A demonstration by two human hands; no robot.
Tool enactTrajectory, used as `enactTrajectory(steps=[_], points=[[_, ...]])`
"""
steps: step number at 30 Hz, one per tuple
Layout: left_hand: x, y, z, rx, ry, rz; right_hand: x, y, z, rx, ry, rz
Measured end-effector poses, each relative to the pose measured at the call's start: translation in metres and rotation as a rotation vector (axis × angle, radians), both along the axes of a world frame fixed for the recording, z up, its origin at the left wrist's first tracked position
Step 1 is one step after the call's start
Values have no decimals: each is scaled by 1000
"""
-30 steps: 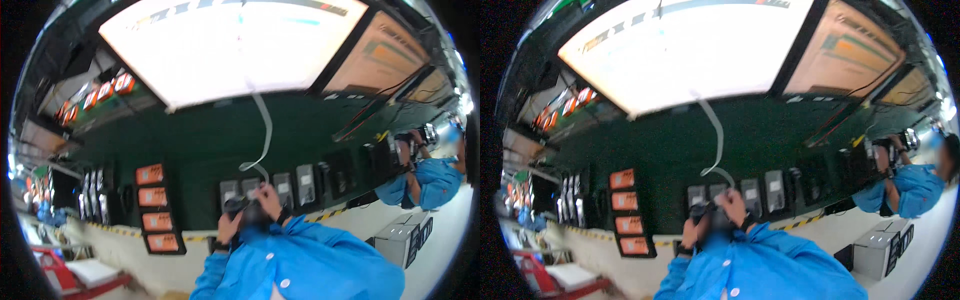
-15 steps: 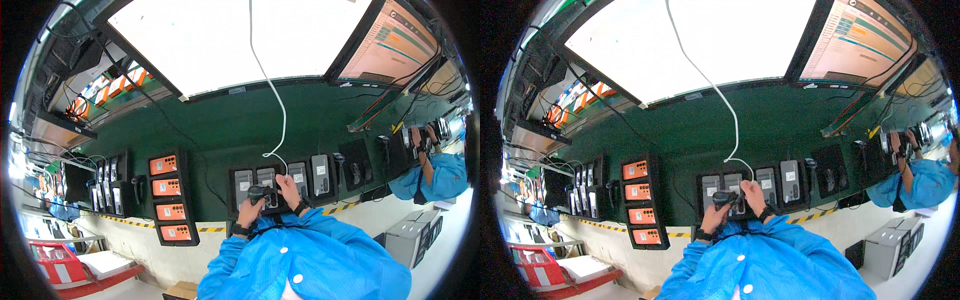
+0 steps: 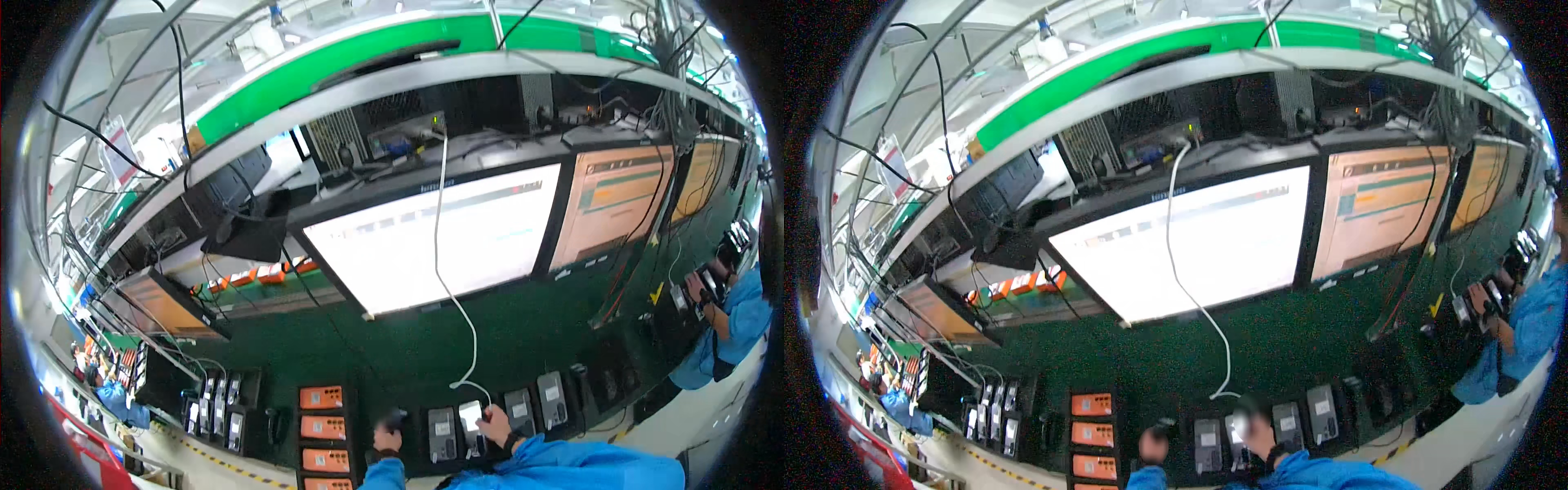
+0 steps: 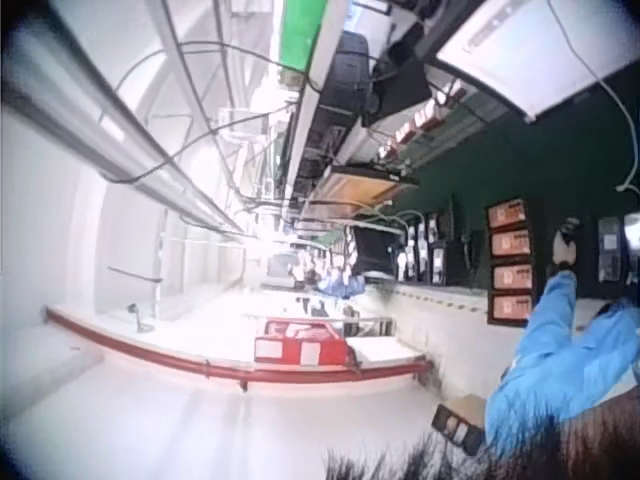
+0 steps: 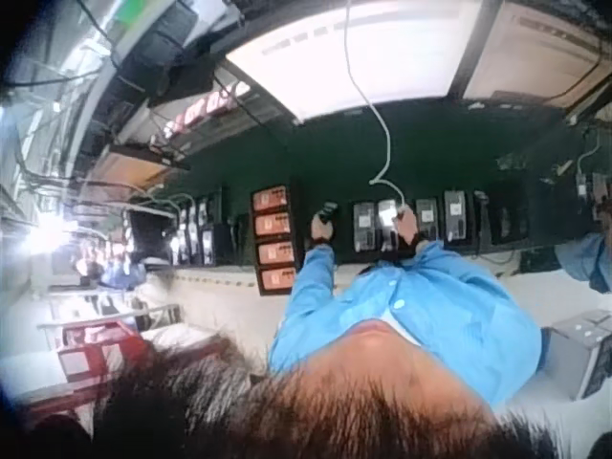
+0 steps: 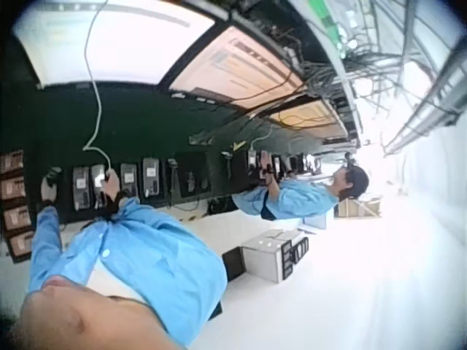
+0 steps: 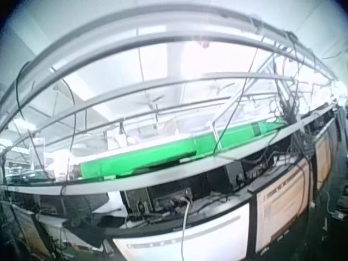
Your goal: Scanning and testing multiple smartphones at an industrial electronics workstation.
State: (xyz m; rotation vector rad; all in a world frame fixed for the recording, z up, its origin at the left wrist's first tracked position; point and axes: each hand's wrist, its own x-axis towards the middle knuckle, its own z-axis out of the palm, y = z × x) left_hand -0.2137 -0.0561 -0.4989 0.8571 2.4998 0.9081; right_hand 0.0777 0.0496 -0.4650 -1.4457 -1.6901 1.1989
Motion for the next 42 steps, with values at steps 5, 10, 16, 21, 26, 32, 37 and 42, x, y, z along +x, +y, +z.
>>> enactTrajectory(steps=[5, 10, 16, 21, 26, 32, 37, 42], points=[[96, 27, 92, 506, -52, -378, 9, 5, 25, -385, 415, -49], [160, 38, 130, 251, -445, -623, 7, 10, 89, -106, 518, 155], [169, 34, 119, 335, -400, -631, 18, 9, 112, -147, 476, 320], [168, 28, 113, 361, -436, -635, 26, 12, 123, 44, 293, 464], [169, 28, 121, 345, -465, -638, 29, 23, 143, 210, 97, 617], [168, 27, 116, 340, -482, -639, 29, 19, 138, 203, 126, 569], [170, 26, 124, 313, -487, -610, 26, 13, 141, 197, 148, 550], [174, 23, 137, 343, -413, -632, 29, 14, 140, 245, 107, 577]])
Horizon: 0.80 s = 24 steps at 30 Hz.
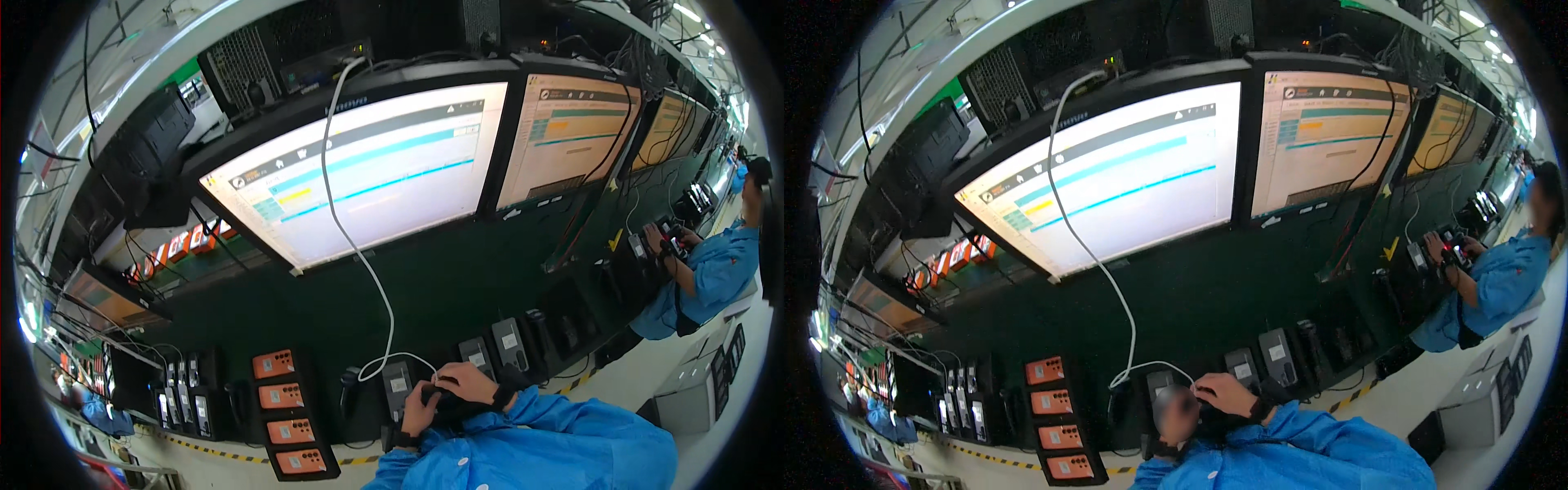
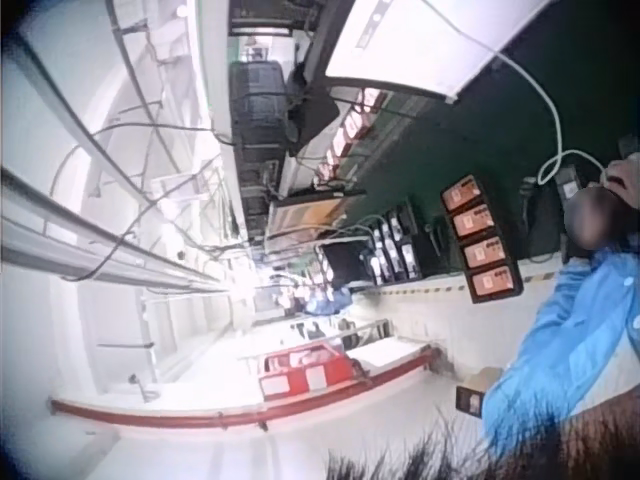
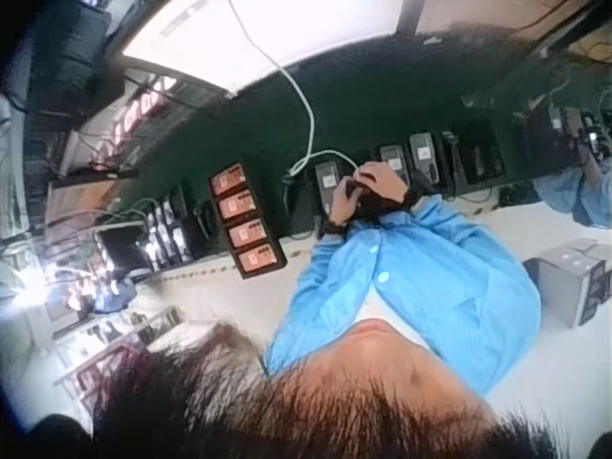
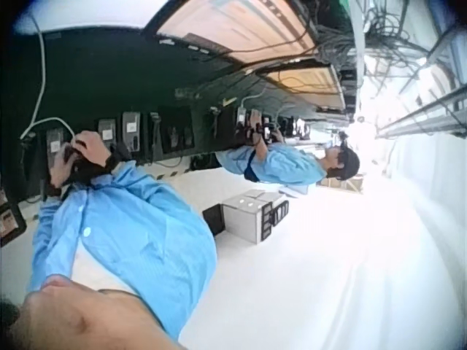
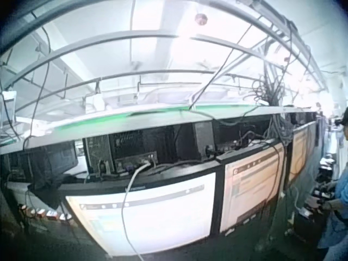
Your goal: Scanning and testing multiple smartphones at an industrial electronics workstation.
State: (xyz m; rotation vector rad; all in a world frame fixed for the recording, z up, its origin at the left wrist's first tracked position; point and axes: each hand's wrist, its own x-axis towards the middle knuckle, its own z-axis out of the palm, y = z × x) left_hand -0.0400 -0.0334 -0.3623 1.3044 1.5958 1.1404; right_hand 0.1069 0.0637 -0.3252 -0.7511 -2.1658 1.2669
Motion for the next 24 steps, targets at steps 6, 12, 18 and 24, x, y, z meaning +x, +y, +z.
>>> enactTrajectory(steps=[6, 12, 18, 24], points=[[-2, 8, -30, -60, -171, 21, -4, -4, -12, -90, 58, -161], [-3, 47, -86, -85, 75, 381, 19, -10, -73, -253, 22, -531], [5, 9, -41, 69, 266, 482, 60, -37, -93, -664, -60, -254], [19, -148, -59, -303, -96, 711, 6, -55, -77, -636, -180, 197]])
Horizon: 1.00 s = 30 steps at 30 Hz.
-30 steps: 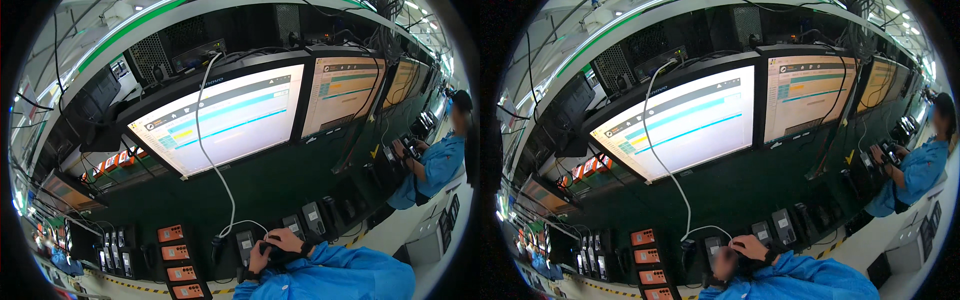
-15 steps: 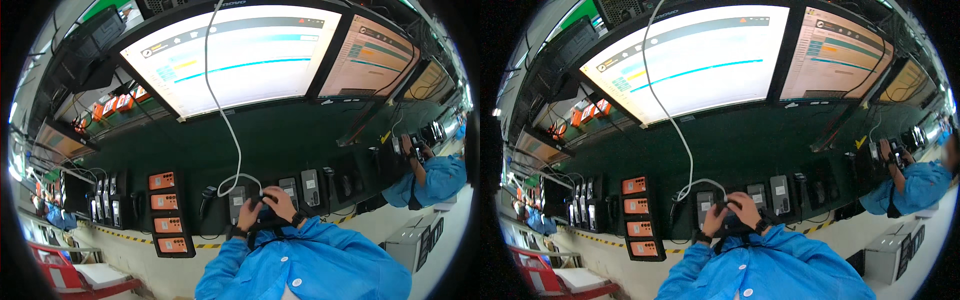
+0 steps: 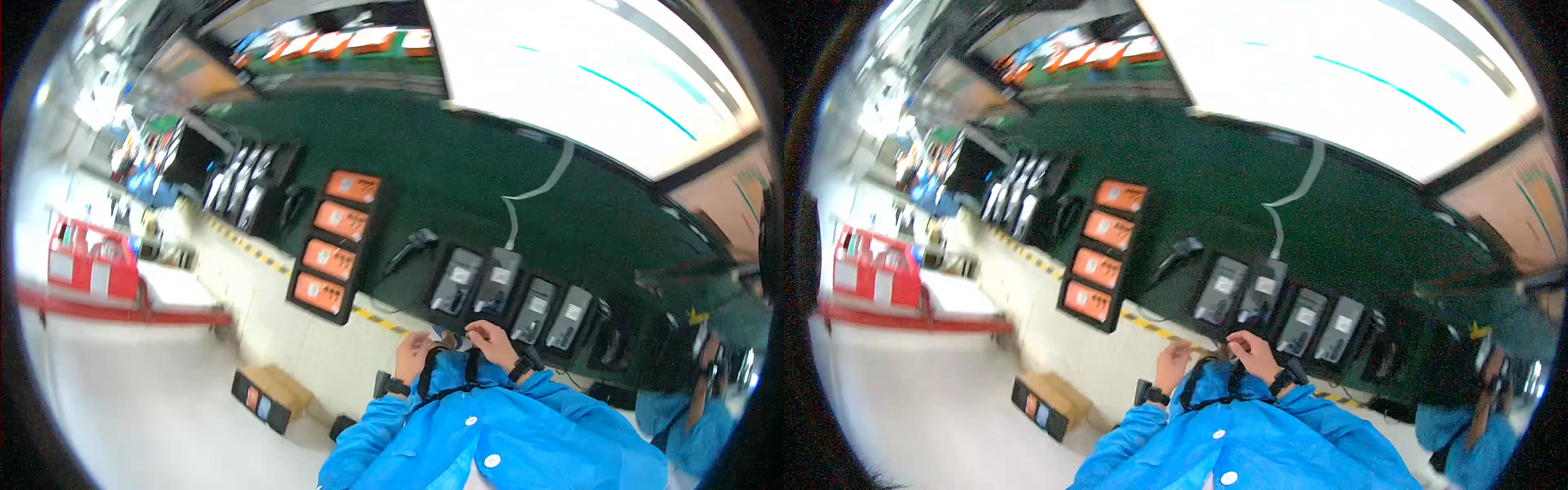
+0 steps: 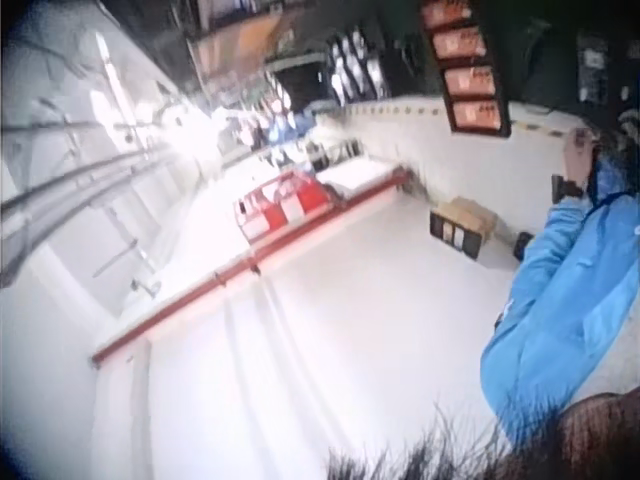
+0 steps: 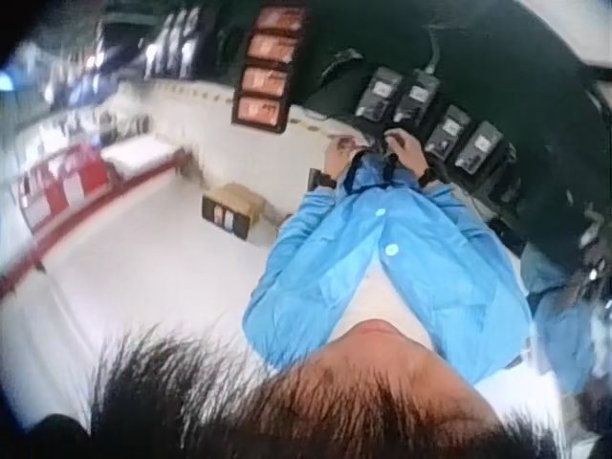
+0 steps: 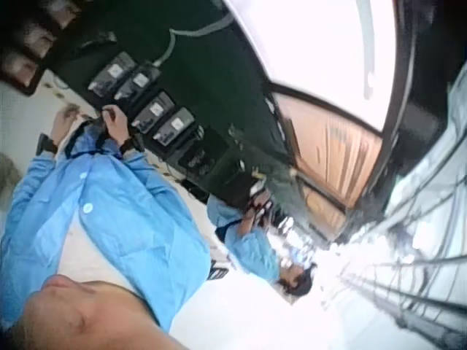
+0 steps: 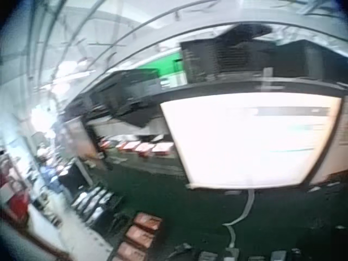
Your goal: Scanning and testing multiple smartphones at an industrial electronics workstation.
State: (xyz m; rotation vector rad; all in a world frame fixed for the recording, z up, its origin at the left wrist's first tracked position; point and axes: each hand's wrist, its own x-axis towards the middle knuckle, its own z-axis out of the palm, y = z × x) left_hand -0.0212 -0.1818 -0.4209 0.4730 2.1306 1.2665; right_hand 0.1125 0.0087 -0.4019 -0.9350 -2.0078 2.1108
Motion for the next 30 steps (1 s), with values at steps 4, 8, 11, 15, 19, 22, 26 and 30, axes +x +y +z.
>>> enactTrajectory(steps=[4, 8, 11, 15, 19, 22, 26, 30], points=[[34, -150, -62, -150, -417, 453, -44, -19, 11, 19, 22, 306], [99, -302, -122, -304, -753, 904, -92, -62, 3, 113, -26, 561], [117, -366, -118, -335, -812, 1013, -126, -110, -1, 26, -54, 621], [95, -419, -114, -135, -735, 1176, -170, -192, -40, 49, -108, 777], [54, -445, -143, -149, -788, 1302, -232, -304, -29, 223, 63, 1069], [11, -450, -162, 32, -792, 1244, -281, -378, 16, 97, 42, 1154], [-86, -439, -140, 147, -727, 1066, -334, -424, 4, 150, 99, 1210], [-152, -461, -152, 224, -741, 1025, -398, -458, -19, 178, 48, 1257]])
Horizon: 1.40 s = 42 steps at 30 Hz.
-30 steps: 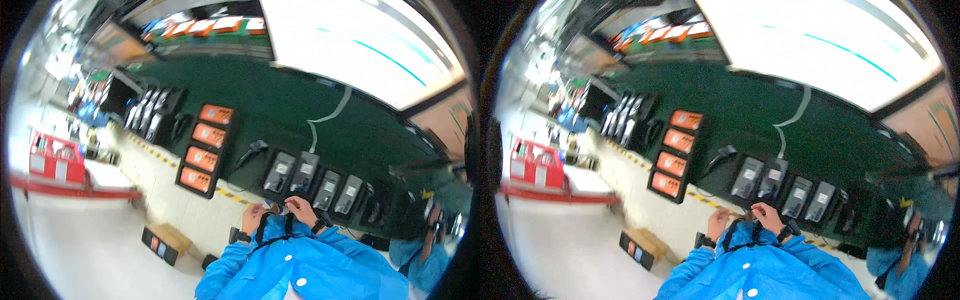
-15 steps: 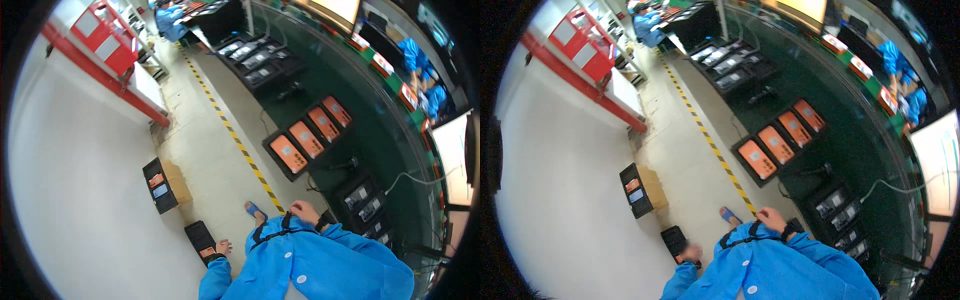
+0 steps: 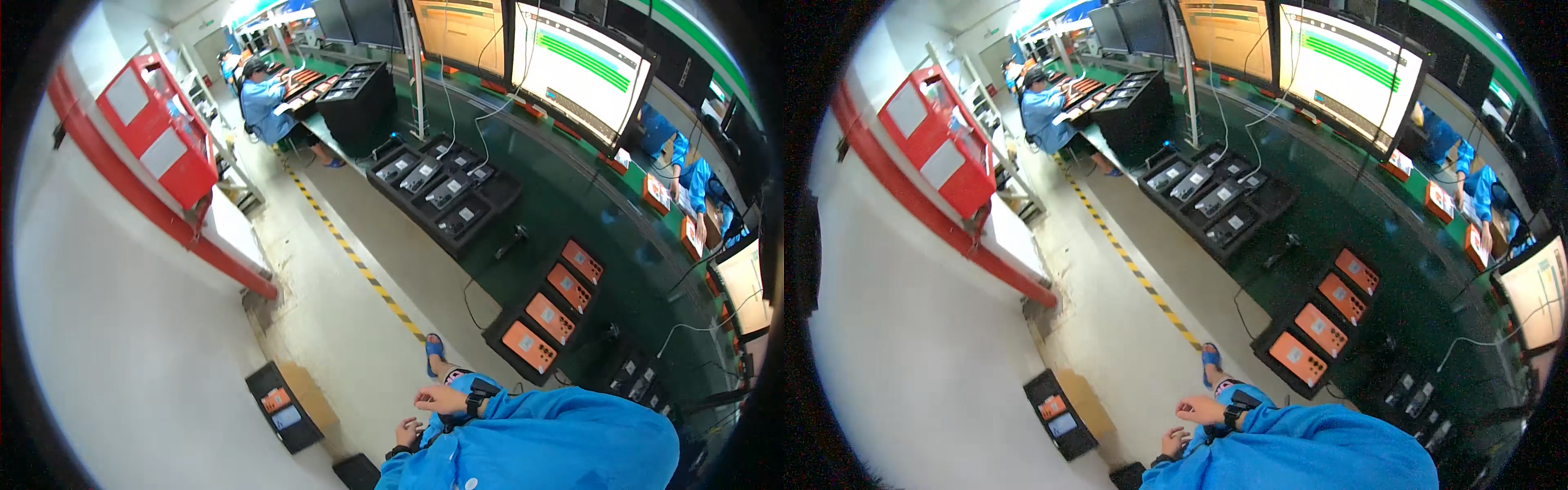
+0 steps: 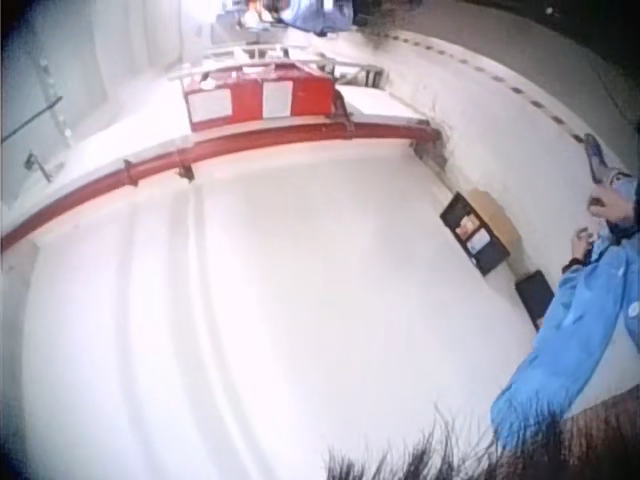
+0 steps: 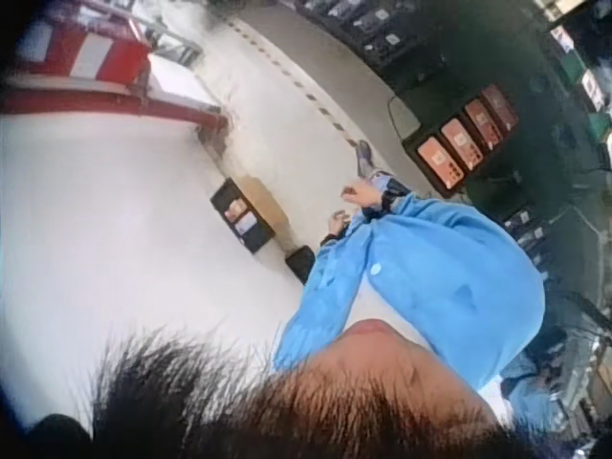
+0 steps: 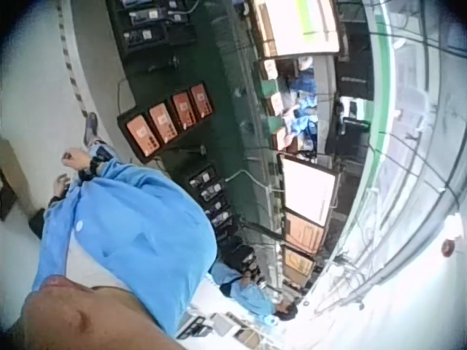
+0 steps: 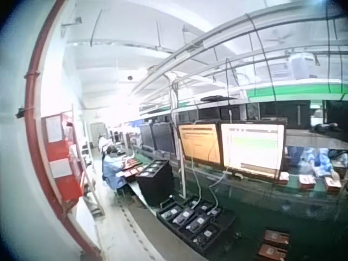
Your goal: Scanning and testing multiple smartphones at an industrial electronics workstation.
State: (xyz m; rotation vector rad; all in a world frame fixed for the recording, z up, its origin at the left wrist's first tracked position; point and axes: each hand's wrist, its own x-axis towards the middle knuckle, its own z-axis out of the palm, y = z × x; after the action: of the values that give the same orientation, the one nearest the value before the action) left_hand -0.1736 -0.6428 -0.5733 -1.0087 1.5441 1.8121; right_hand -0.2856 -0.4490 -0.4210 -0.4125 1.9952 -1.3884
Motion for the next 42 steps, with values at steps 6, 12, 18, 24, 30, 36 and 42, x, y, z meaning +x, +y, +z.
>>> enactTrajectory(steps=[6, 12, 18, 24, 30, 36, 42], points=[[-70, -121, -96, -525, 173, -486, -157, -41, -24, -72, 6, -51], [-233, -163, -62, -245, -140, -39, -335, -25, 22, -168, 70, -269], [-455, -72, 62, -164, 73, -141, -442, 45, 40, -147, 277, -948], [-639, 29, 78, -26, 450, -537, -493, 185, 0, 492, 603, -1765], [-758, 72, 90, 23, 509, -681, -529, 225, 5, 846, -141, -1587], [-823, 19, 10, -19, 194, -743, -542, 231, 6, 814, -259, -1625], [-844, -72, -47, -204, -170, -827, -527, 229, -14, 844, -92, -1591]])
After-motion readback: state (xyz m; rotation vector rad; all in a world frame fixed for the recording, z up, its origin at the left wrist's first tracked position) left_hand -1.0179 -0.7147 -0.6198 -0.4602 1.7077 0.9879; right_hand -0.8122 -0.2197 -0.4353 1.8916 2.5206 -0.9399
